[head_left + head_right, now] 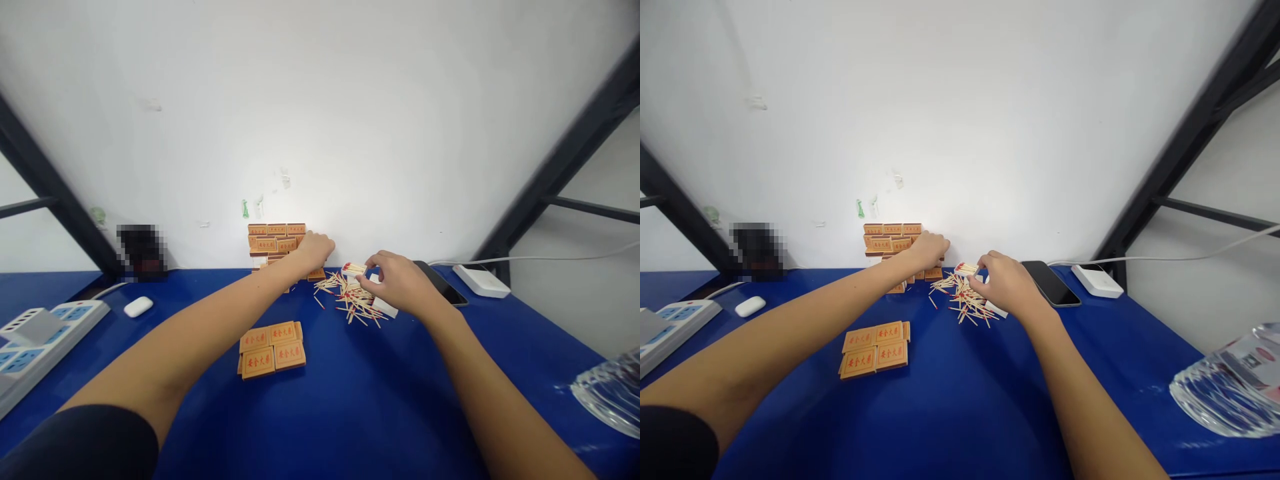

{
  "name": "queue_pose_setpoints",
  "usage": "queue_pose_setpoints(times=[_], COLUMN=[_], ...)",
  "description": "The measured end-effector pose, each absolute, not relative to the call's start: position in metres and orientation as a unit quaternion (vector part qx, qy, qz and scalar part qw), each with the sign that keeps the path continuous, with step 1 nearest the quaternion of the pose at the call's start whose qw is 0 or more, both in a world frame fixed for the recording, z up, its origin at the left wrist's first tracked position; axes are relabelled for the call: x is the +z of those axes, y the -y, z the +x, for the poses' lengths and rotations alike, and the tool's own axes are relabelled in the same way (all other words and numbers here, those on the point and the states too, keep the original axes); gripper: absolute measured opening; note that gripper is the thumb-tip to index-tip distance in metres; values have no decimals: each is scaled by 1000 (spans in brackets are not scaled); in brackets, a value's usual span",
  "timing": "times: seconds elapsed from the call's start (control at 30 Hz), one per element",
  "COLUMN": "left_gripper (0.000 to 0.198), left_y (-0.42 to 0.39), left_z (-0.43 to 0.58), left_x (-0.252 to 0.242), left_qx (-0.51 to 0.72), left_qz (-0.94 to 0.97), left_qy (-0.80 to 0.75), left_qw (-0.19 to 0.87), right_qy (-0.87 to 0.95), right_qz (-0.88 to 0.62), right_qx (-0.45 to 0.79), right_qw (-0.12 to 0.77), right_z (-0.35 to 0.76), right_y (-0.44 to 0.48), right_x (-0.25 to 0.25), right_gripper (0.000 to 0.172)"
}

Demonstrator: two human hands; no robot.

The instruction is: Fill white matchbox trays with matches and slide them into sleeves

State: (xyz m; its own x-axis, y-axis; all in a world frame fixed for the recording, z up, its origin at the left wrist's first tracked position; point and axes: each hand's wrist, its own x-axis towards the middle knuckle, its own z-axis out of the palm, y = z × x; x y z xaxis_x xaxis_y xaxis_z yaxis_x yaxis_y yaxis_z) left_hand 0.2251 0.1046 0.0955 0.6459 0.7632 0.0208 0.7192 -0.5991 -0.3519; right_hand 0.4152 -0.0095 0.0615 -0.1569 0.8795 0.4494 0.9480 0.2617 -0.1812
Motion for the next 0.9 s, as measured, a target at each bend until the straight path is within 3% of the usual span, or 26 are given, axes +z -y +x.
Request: queue_pose_setpoints(times=[0.37,0.63,0.77,0.9], left_gripper=[39,46,54,62], left_y=[-98,-35,2,14], left_z=[226,135,60,23], left_x=[100,106,79,50], left_qx=[22,-138,-297,-317], left_qz=[-907,-927,-890,-859], left_qy=[395,338,339,384], left_qw=[143,81,-64,-122], right_qy=[754,768,784,793], right_qz=[-605,-539,-471,-436], right_qx=[-69,-48,54,112], right_qw=[246,342,401,411], right_z=[415,405,363,318], right_y=[9,24,39,45], right_x=[63,74,66,45], right_gripper=[26,31,30,24])
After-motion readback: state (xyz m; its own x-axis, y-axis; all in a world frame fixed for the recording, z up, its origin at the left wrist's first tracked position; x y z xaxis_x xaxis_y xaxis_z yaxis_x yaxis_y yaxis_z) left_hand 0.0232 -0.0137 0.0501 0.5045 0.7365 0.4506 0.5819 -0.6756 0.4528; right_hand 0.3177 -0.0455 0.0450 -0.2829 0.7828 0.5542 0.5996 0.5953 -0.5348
